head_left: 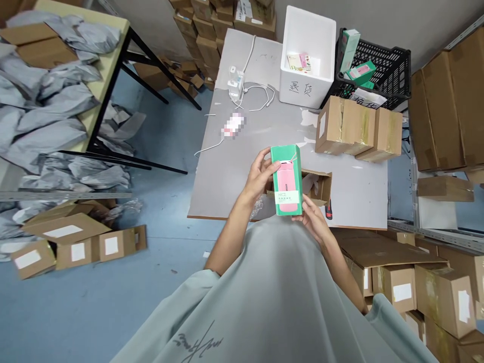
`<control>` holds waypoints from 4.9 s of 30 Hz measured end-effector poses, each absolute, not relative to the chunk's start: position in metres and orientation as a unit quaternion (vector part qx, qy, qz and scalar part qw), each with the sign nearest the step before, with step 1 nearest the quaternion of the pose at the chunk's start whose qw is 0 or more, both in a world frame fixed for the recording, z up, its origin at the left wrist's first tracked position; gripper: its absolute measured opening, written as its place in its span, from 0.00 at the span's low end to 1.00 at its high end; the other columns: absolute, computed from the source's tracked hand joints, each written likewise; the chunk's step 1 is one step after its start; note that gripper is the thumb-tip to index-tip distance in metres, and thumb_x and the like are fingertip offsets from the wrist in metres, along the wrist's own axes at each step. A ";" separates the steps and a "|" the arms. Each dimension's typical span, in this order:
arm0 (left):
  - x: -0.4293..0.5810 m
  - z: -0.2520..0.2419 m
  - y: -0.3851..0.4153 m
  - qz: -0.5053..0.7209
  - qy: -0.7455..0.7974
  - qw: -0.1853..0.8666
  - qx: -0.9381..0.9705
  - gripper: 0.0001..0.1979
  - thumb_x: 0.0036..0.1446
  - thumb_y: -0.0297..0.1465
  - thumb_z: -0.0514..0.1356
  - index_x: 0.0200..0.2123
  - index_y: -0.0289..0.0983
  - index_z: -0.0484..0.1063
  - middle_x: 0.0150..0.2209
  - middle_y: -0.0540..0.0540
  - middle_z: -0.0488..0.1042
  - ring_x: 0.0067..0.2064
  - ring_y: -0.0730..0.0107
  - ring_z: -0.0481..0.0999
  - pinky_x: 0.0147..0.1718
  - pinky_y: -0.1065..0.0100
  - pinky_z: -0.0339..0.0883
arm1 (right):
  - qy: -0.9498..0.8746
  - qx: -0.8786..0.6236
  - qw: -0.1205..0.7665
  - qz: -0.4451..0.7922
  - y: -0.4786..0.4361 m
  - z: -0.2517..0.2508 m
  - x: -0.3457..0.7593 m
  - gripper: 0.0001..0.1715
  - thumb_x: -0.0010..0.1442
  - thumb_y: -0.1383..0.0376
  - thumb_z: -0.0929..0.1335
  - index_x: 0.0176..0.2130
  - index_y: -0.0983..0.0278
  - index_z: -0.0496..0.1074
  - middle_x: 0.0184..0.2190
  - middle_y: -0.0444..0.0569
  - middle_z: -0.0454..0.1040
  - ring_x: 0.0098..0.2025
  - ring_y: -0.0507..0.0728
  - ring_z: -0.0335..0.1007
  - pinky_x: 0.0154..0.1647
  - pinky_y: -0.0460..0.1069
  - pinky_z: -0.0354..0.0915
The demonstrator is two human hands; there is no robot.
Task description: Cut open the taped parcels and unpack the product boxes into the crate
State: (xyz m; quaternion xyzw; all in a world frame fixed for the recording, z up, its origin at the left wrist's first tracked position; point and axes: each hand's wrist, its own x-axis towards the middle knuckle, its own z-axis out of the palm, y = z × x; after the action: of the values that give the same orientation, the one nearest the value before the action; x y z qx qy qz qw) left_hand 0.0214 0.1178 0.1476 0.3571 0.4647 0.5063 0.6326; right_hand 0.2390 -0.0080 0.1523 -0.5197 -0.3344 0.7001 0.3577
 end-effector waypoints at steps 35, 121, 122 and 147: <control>0.034 0.139 0.114 0.520 0.423 0.681 0.294 0.36 0.55 0.59 0.78 0.59 0.46 0.79 0.53 0.45 0.86 0.51 0.56 0.88 0.50 0.61 0.83 | -0.268 -0.450 0.381 0.762 -0.007 0.145 0.240 0.35 0.67 0.41 0.78 0.64 0.55 0.79 0.51 0.51 0.87 0.44 0.60 0.86 0.41 0.55 0.87; 0.038 0.135 0.119 0.511 0.516 0.572 0.382 0.31 0.53 0.51 0.82 0.52 0.42 0.80 0.46 0.43 0.83 0.47 0.56 0.86 0.47 0.60 0.80 | -0.511 -0.685 0.308 0.419 -0.010 0.161 0.247 0.58 0.66 0.38 0.78 0.83 0.49 0.59 0.70 0.58 0.77 0.41 0.60 0.83 0.46 0.58 0.84; 0.041 0.136 0.118 0.510 0.525 0.559 0.389 0.29 0.54 0.50 0.81 0.52 0.42 0.80 0.47 0.43 0.83 0.47 0.57 0.86 0.46 0.61 0.79 | -0.540 -0.691 0.279 0.392 -0.010 0.164 0.243 0.61 0.64 0.39 0.80 0.83 0.49 0.59 0.70 0.59 0.77 0.43 0.62 0.84 0.47 0.60 0.83; 0.043 0.126 0.112 0.485 0.418 0.697 0.323 0.31 0.60 0.58 0.76 0.54 0.43 0.80 0.48 0.44 0.86 0.52 0.51 0.89 0.51 0.56 0.84 | -0.188 -0.467 0.377 0.777 -0.007 0.136 0.248 0.32 0.54 0.40 0.78 0.50 0.55 0.78 0.24 0.36 0.68 0.20 0.51 0.54 0.20 0.48 0.56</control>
State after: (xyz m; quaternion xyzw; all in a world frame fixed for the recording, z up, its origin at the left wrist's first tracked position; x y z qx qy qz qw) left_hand 0.0433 0.1122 0.1261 0.3226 0.4180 0.4847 0.6973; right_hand 0.2481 -0.0069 0.1355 -0.4670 -0.1881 0.7772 0.3774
